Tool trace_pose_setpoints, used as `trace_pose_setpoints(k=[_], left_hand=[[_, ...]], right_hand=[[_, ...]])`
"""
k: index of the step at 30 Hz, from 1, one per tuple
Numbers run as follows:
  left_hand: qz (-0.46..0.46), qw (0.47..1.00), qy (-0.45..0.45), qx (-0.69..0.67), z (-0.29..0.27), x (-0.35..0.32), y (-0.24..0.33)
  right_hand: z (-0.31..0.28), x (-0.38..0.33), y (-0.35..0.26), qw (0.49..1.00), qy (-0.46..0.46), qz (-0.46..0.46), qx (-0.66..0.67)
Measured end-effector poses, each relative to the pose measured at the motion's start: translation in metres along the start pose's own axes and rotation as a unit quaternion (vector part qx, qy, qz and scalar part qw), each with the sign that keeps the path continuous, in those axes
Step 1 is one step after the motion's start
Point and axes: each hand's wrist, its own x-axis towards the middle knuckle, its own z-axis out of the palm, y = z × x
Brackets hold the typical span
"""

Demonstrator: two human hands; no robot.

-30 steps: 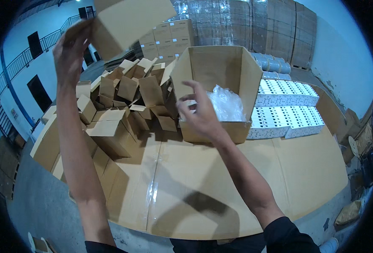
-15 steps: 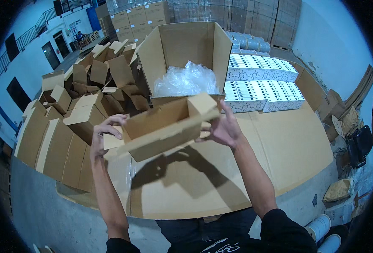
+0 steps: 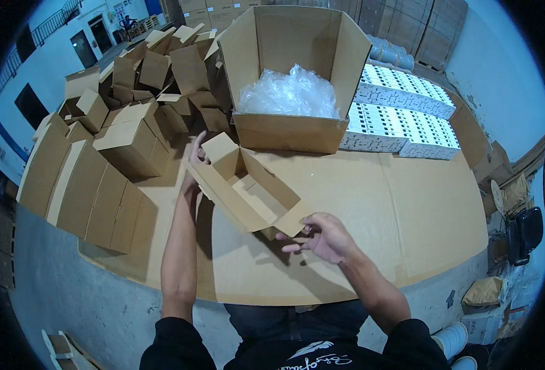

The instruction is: Packing small product boxes into plastic bags and then into larger cardboard shipping boxes.

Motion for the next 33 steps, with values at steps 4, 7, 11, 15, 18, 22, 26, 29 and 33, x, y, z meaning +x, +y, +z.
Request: trace_pose_setpoints(k=[4,7,11,15,18,22,26,29,33], left_hand=[[-0.096,0.989,0.051,-0.105,-0.028,-0.06,-0.013],[-0.292,0.932,0.117,-0.178,0.003,-0.133,0.034],[-0.186,0.965,-0.032,-0.182,-0.025,-0.236,0.021],[-0.128,0.988,0.011,-0.091,0.023,-0.218,0.094],[-0.194,0.976,0.076,-0.061,0.035,-0.195,0.082],[-0.192,0.97,0.151,0.013,0.037,-0.182,0.075],[-0.192,0.971,0.137,0.029,0.031,-0.164,0.079],[-0.196,0.963,0.158,0.092,0.026,-0.146,0.08],[-0.226,0.954,0.116,0.16,0.023,-0.119,0.089]], right_hand=[[0.038,-0.011,0.037,0.997,-0.02,0.007,0.072],[0.025,-0.013,0.078,0.987,-0.031,-0.007,0.156],[0.055,-0.011,0.117,0.987,-0.051,-0.035,0.148],[0.061,0.002,0.133,0.999,-0.027,0.034,0.031],[0.071,0.009,0.123,0.995,-0.026,0.075,-0.068],[0.049,0.009,0.12,0.973,-0.06,0.092,-0.202],[-0.002,-0.015,0.113,0.915,0.028,-0.204,-0.347],[-0.036,-0.03,0.092,0.826,0.116,-0.259,-0.487],[-0.061,-0.034,0.085,0.806,0.184,-0.285,-0.486]])
